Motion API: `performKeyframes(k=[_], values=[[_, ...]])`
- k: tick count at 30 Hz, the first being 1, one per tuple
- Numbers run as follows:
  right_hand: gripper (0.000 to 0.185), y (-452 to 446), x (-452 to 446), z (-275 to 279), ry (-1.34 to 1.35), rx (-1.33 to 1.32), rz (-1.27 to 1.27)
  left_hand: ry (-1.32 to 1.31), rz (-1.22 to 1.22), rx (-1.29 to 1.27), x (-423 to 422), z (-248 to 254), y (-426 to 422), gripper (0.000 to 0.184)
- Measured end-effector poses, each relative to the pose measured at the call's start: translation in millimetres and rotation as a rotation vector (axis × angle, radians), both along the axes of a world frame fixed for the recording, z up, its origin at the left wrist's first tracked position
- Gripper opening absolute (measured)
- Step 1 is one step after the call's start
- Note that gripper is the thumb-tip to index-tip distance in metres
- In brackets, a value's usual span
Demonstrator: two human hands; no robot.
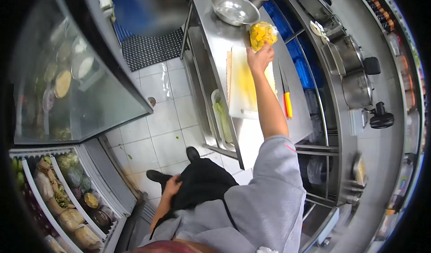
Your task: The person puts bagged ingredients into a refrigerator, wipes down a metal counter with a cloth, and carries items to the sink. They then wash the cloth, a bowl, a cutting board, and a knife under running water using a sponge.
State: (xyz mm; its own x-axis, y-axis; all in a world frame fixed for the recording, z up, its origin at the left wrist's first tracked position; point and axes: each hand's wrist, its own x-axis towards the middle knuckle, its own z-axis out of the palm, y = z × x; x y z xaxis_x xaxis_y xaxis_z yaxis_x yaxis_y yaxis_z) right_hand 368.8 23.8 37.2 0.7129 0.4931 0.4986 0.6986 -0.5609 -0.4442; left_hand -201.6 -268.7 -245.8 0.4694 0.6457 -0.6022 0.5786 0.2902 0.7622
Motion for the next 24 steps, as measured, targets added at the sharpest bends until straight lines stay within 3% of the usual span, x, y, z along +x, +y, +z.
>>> performKeyframes(k=[2,4,5,7,9,11,14,15,17,18,20,21,22,24], values=[[0.102,24.2,18.7,18.7,0.071,0.062,-0.162,0.035,-0.063,0.039,1.7,18.0,3.2,0.058],[0.12,47.6,37.3,29.3,0.136,0.093,-0.242,0.019,0.191,0.03,-17.9,33.1,2.8,0.054],[0.12,57.4,43.4,34.2,0.214,0.067,-0.273,0.0,0.355,0.013,-28.5,47.1,4.3,0.053],[0.119,69.3,50.0,38.3,0.365,-0.017,-0.323,0.291,0.427,0.084,-76.6,33.6,1.4,0.052],[0.107,66.8,73.6,14.8,0.372,0.118,-0.22,0.41,0.556,0.053,-103.3,59.1,4.4,0.048],[0.096,60.9,95.8,3.2,0.396,0.256,-0.154,0.424,0.682,0.049,-153.7,14.2,-11.3,0.044],[0.074,48.6,111.6,4.0,0.473,0.504,-0.181,0.475,0.708,0.081,-150.6,20.7,-8.3,0.043],[0.073,39.6,113.9,9.0,0.645,0.682,-0.13,0.493,0.693,0.061,-150.6,12.8,-6.4,0.044],[0.071,24.7,111.7,21.9,0.988,1.038,-0.01,0.398,0.59,0.039,-135.7,0.2,-1.4,0.048],[0.059,8.8,116.1,24.3,1.101,1.044,0.042,0.327,0.61,-0.026,-110.1,4.2,6.9,0.049],[0.052,-39.5,86.9,44.9,1.338,1.021,0.374,0.138,0.607,-0.128,-48.0,42.9,31.7,0.051],[0.05,-64.7,72.8,46.1,1.311,0.957,0.5,0.028,0.589,-0.15,-19.3,60.5,42.1,0.049],[0.052,-89.9,47.5,51.4,1.216,0.913,0.602,-0.154,0.524,-0.156,-4.9,37.7,41.5,0.048],[0.059,-140.1,-23.9,74.2,1.224,0.801,0.63,-0.39,0.367,-0.118,50.3,86.9,60.9,0.048]])
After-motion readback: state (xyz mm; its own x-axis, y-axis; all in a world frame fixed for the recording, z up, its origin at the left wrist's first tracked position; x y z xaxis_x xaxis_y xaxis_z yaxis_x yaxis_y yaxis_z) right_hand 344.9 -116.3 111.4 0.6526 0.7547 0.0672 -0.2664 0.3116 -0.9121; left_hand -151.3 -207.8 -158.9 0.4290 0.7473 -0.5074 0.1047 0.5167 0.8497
